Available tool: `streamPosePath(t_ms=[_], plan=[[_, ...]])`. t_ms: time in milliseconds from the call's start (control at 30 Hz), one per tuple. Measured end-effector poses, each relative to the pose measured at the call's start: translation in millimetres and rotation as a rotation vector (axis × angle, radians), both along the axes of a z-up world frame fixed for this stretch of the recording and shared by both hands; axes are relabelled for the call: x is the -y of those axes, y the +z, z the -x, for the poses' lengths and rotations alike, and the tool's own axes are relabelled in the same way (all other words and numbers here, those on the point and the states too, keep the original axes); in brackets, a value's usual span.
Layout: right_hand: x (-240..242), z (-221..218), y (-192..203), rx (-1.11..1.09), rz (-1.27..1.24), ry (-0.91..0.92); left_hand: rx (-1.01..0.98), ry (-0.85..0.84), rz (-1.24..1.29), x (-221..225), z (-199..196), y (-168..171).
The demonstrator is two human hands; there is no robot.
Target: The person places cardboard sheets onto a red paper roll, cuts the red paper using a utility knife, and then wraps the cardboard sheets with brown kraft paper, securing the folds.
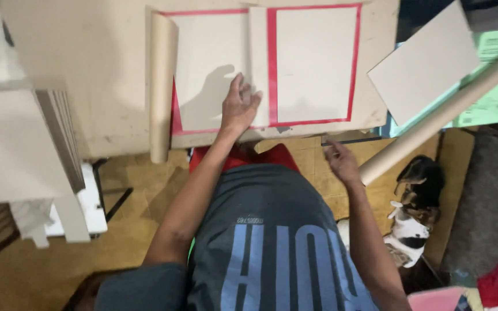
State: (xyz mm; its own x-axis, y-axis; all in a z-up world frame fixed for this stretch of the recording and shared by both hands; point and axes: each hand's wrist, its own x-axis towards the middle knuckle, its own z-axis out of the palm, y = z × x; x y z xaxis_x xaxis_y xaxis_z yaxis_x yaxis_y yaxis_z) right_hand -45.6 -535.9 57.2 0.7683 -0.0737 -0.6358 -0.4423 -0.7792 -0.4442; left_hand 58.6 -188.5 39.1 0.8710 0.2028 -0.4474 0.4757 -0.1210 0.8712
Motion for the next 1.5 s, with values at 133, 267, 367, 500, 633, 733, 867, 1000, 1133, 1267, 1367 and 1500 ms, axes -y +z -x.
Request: streamPosePath(t_ms=[133,267,367,500,633,733,867,1000,1133,1267,1367,1500], plan=[[17,-26,15,0.030,-0.044,-0.131,0.185,-0.210,-0.363,-4,-1,-2],[18,-37,12,0.106,-0.062,-0.232,0.632,-0.648,-0.752,-17,2,-8],[11,-51,18,0.275,-0.105,-0.229,0.359,-0.875,-0.747,-3,-5,11],[19,-67,0,0.508,-0.158,-0.278,0.275,-0.968,-0.769,1,-10,13],[25,-76,-2,0.425,-0.102,-0.352,0.264,-0.984,-0.795,-1,-13,16],[26,-78,-1,0.430,-0.128,-0.370,0.287,-1.002,-0.794,-3,-16,15],[41,-71,-23,0.460,-0.100,-0.375,0.330,-1.009,-0.806,-4,-16,4],[40,-71,-13,0.445,-0.135,-0.369,0.373,-1.010,-0.792,-7,-17,-7],[33,-71,-3,0.423,-0.183,-0.404,0.373,-1.009,-0.804,-7,-16,-7],[32,-70,-3,0.429,-0.184,-0.444,0.391,-1.000,-0.787,-7,-14,-12],[33,-70,-4,0.423,-0.176,-0.458,0.409,-0.992,-0.787,-7,-14,-11],[37,-70,-13,0.414,-0.156,-0.476,0.405,-0.984,-0.785,-7,-12,-8]])
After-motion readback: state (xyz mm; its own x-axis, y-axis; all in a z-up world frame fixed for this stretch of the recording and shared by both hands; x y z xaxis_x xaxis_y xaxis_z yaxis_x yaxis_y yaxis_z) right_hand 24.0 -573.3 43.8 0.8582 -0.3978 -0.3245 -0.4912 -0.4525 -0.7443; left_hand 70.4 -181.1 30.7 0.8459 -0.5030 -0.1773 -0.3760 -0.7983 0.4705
